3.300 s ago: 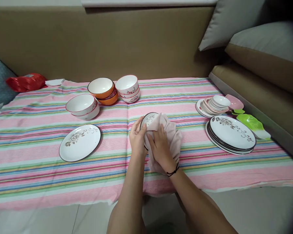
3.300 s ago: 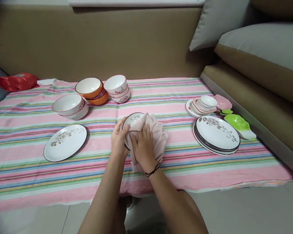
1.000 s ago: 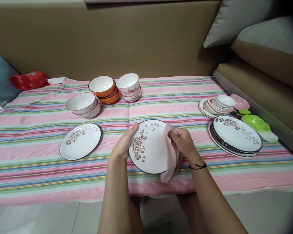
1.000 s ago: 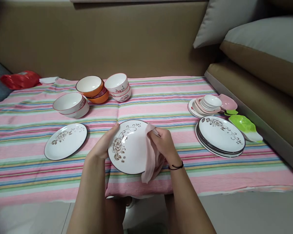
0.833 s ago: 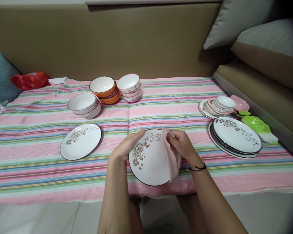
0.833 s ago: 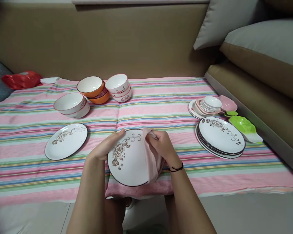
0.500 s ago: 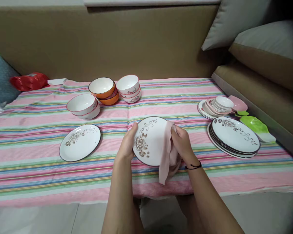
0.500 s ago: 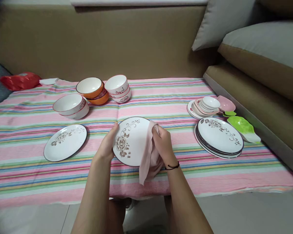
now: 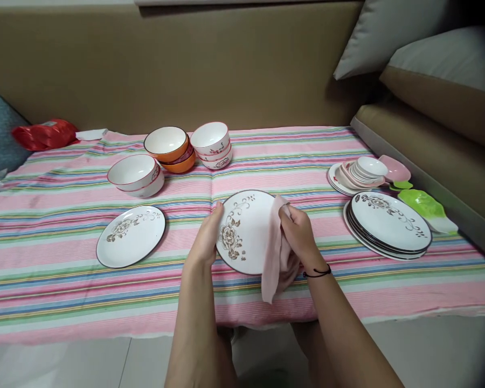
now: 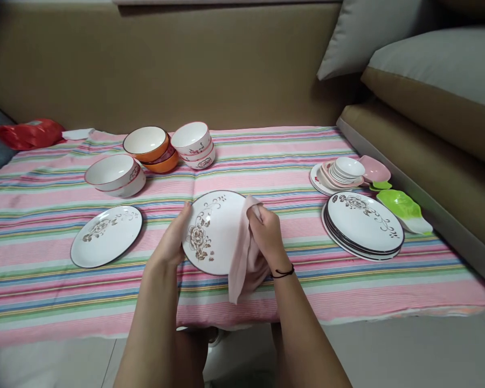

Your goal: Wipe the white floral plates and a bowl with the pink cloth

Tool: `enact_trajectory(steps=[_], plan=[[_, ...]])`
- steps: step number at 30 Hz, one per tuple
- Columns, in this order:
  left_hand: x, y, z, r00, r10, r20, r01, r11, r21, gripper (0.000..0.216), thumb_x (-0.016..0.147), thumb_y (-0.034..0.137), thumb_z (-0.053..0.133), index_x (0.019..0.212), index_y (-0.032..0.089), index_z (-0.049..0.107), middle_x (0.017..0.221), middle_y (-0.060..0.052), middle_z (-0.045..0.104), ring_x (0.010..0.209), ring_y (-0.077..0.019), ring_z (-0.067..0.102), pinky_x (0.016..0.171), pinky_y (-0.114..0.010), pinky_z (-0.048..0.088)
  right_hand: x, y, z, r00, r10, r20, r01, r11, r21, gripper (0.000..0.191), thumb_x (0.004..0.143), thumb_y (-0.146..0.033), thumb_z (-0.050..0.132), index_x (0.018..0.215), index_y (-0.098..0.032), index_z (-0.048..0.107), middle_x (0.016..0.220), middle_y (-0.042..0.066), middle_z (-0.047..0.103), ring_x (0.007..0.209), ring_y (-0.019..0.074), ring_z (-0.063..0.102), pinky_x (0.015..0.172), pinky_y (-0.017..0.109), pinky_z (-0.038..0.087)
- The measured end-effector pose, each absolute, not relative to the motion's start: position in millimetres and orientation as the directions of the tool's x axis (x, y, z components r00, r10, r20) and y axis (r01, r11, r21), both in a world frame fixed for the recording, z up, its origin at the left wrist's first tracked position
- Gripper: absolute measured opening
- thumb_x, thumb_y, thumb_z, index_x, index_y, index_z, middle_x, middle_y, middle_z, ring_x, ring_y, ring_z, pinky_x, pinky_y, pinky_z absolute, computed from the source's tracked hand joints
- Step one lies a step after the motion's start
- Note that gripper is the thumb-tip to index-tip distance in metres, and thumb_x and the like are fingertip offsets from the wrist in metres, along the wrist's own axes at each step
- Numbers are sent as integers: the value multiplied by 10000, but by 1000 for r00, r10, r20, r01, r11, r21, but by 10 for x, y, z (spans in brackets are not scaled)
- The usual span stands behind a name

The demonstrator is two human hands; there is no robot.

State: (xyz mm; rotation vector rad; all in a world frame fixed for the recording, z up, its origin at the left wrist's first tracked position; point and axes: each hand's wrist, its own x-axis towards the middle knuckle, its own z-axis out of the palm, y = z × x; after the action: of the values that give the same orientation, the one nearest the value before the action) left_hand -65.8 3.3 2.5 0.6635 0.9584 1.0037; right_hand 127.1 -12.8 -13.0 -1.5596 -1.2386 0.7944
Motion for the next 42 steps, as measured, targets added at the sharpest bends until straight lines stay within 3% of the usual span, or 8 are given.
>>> enact_trajectory(steps=[4, 8, 16, 22, 28, 36, 42], plan=[[-760, 4, 59, 392, 826, -405, -214, 511, 833, 497, 812, 530, 588, 1053, 107, 684, 980, -149, 720, 831, -284, 695, 721, -341, 537, 1302, -155, -134, 87, 991, 99, 354, 62, -933, 415, 840, -375, 480, 587, -215, 192, 571, -48, 174, 538, 82, 191, 507, 261, 141], [-772, -40, 113, 418, 810, -411, -186, 519, 834, 455, 814, 501, 599, 1004, 100, 699, 944, -145, 726, 790, -283, 698, 668, -330, 535, 1284, -168, -137, 16, 994, 106, 361, 93, -928, 417, 857, -394, 470, 596, -213, 200, 588, -44, 182, 554, 83, 196, 516, 257, 148], [-569, -46, 116, 83, 930, -359, -576, 339, 743, 448, 852, 487, 538, 1074, 119, 663, 991, -125, 721, 972, -280, 667, 875, -375, 528, 1214, -140, -103, 231, 971, 70, 344, -15, -939, 381, 870, -394, 440, 612, -218, 222, 550, -58, 207, 515, 84, 221, 486, 247, 172], [-468, 36, 92, -114, 942, -315, -666, 163, 728, 495, 907, 529, 399, 1070, 144, 664, 1081, -98, 701, 1111, -263, 603, 971, -358, 477, 1089, -186, -60, 273, 962, 30, 299, -55, -953, 374, 854, -418, 455, 614, -223, 246, 531, -61, 249, 497, 90, 266, 465, 244, 205], [-518, 72, 21, -54, 958, -282, -551, 207, 808, 476, 877, 521, 486, 1116, 144, 650, 1110, -115, 688, 1122, -263, 596, 990, -359, 457, 1138, -158, -83, 376, 922, 95, 358, -50, -932, 396, 827, -376, 476, 585, -223, 202, 513, -62, 219, 496, 87, 240, 466, 250, 181], [-671, 33, 23, 298, 872, -388, -311, 473, 824, 484, 803, 523, 600, 1070, 125, 674, 956, -130, 728, 893, -294, 687, 827, -388, 533, 1281, -172, -94, 287, 942, 172, 427, 35, -903, 425, 844, -374, 470, 579, -217, 177, 524, -54, 171, 506, 84, 191, 487, 264, 146], [-555, -13, 84, 143, 937, -319, -481, 347, 805, 473, 808, 489, 605, 1093, 115, 656, 954, -121, 728, 944, -289, 674, 855, -376, 527, 1282, -160, -61, 297, 940, 169, 391, 42, -920, 440, 864, -414, 474, 591, -215, 192, 530, -55, 182, 506, 85, 196, 484, 262, 152]])
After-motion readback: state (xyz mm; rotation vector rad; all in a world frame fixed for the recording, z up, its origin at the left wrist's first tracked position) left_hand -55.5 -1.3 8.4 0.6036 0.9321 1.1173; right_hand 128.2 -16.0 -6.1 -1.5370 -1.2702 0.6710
